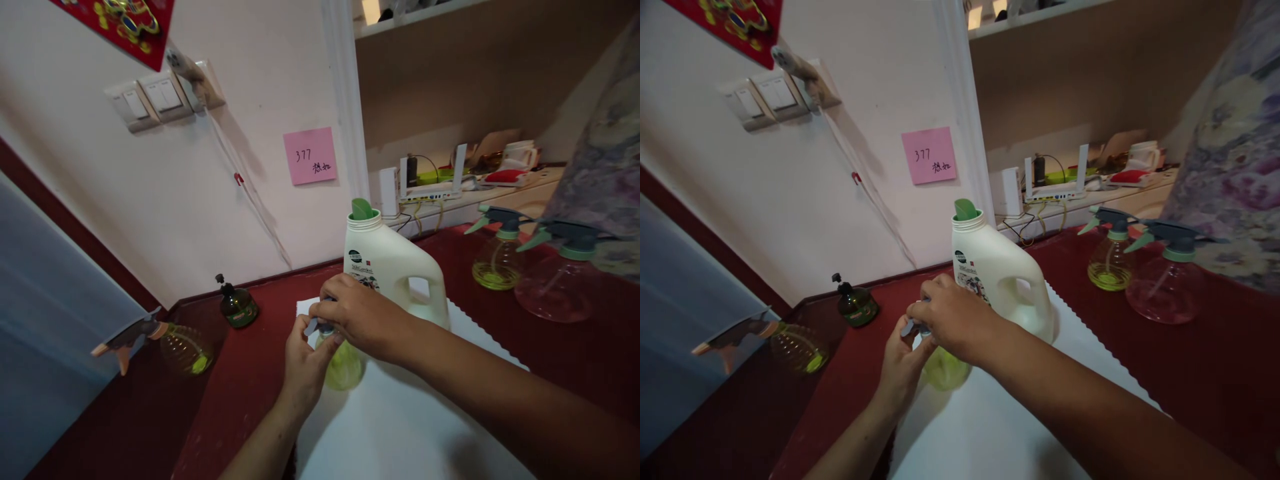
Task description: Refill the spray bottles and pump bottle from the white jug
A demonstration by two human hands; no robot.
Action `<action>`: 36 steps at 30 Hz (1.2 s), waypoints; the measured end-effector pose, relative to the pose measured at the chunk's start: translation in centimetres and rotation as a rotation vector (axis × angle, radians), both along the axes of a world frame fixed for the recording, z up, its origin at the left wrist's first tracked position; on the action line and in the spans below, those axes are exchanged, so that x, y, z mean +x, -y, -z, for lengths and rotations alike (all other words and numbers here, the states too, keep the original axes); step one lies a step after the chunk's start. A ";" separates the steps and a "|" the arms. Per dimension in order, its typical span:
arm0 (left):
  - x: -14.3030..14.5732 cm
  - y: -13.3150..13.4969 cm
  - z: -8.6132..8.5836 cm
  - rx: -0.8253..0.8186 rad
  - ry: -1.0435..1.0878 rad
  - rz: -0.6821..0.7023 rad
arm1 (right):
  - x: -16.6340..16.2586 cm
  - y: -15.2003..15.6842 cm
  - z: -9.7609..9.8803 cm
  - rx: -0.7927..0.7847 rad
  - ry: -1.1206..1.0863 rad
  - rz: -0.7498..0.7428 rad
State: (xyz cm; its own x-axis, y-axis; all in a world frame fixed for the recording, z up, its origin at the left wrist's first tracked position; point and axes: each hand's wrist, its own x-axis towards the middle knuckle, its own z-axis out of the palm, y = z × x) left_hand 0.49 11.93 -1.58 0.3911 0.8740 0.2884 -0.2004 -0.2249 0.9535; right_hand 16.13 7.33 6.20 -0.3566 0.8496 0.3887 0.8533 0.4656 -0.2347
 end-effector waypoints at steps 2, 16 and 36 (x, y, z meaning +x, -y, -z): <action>-0.2 -0.1 0.3 -0.008 0.010 0.047 | 0.1 0.0 0.0 0.005 -0.003 0.005; -1.6 -1.5 0.4 0.018 -0.070 0.294 | 0.0 0.1 0.2 0.012 0.022 -0.003; -0.5 -0.6 -0.3 -0.037 -0.049 0.155 | -0.4 0.4 -0.5 -0.038 0.036 0.006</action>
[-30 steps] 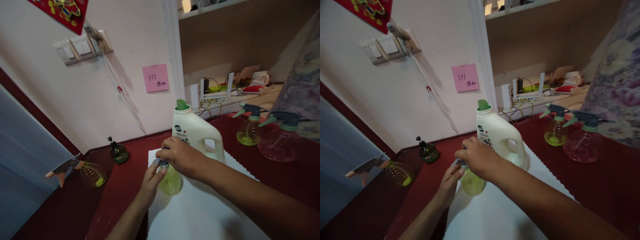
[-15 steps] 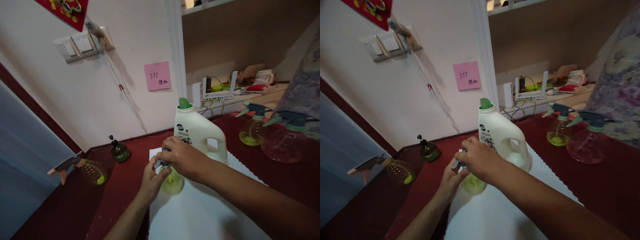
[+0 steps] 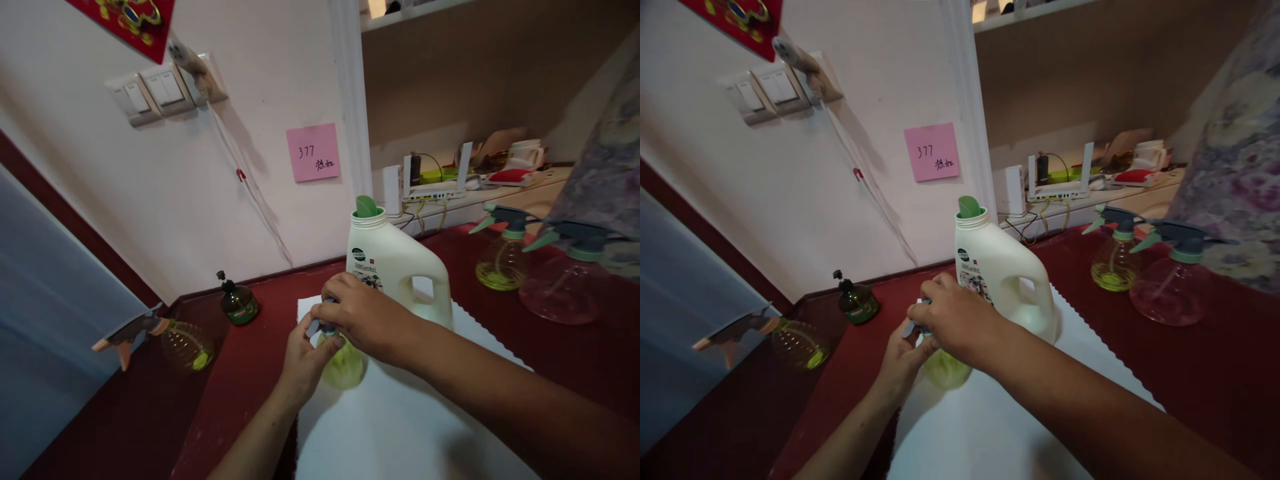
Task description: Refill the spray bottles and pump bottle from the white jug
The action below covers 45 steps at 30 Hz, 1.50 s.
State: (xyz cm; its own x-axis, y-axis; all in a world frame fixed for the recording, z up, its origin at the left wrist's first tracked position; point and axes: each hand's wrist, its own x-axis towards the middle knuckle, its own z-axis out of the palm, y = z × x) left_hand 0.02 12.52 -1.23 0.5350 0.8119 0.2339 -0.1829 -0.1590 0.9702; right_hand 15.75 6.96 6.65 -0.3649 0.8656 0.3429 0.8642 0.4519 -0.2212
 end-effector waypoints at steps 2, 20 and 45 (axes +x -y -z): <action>0.4 0.2 0.1 -0.007 0.010 -0.047 | 0.0 0.1 -0.1 -0.006 0.001 0.007; 0.4 0.5 0.4 -0.013 0.064 -0.070 | 0.0 0.0 0.1 0.022 0.012 0.004; -0.8 -0.5 1.4 -0.037 0.093 0.098 | -0.1 -0.1 0.2 0.057 0.023 0.008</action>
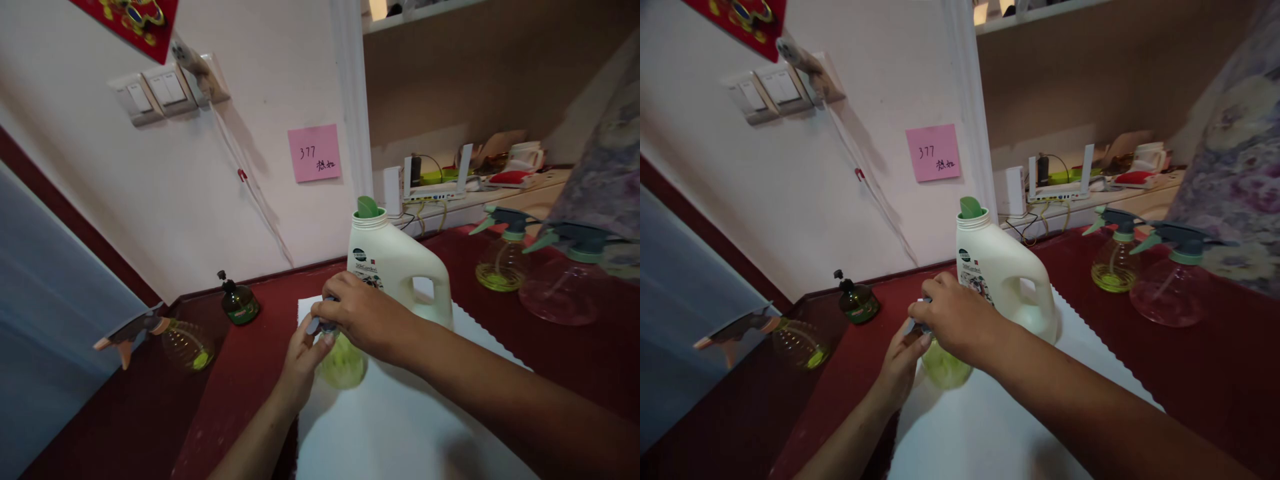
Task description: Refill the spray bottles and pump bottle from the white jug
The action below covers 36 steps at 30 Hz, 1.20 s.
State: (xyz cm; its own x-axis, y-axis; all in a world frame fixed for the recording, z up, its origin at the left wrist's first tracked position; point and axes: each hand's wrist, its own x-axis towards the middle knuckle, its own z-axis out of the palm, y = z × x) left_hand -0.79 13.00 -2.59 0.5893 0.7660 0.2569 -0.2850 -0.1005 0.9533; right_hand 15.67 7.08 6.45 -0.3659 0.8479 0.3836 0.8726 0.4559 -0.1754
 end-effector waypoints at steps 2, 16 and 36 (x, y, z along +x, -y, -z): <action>-0.2 -0.2 0.3 0.004 -0.023 0.020 | 0.0 0.0 0.0 -0.003 0.001 0.003; 0.7 0.3 -0.4 0.046 -0.088 -0.069 | 0.1 -0.2 0.1 -0.023 -0.008 0.053; 0.5 0.9 -0.8 0.019 -0.044 -0.100 | 0.0 0.4 -0.4 -0.027 0.056 0.002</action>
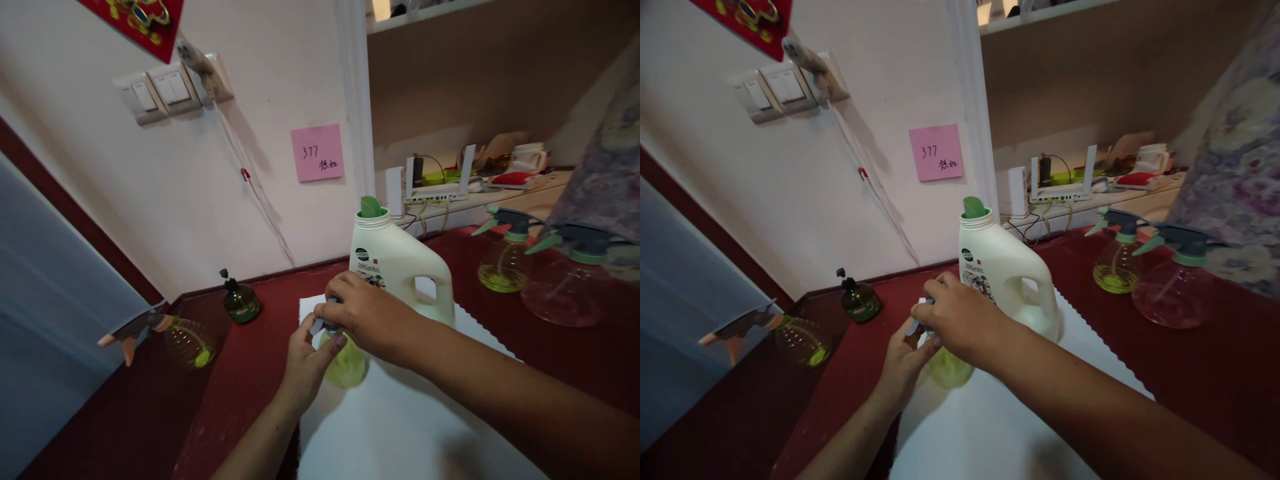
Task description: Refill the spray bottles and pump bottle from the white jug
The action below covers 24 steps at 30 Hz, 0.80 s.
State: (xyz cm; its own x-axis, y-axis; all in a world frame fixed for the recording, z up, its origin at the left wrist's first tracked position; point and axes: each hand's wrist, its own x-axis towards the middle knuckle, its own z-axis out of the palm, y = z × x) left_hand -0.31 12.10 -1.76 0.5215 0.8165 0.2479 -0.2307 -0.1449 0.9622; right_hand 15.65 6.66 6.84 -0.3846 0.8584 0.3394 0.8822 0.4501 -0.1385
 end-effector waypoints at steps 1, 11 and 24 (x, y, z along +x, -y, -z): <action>0.1 0.0 -0.1 -0.009 0.010 -0.017 | 0.0 0.0 0.0 -0.004 -0.001 0.005; 0.7 0.4 -0.7 0.008 -0.013 -0.133 | -0.2 0.2 0.3 -0.013 -0.020 0.036; 0.4 0.4 -0.2 0.021 0.011 -0.028 | -0.2 0.1 0.8 0.013 -0.046 0.046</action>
State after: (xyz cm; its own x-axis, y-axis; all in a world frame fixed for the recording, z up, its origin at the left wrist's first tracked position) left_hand 0.10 11.66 -1.55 0.4952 0.8253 0.2713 -0.2370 -0.1721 0.9561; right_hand 15.48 6.60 6.09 -0.3286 0.8703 0.3669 0.8950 0.4110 -0.1735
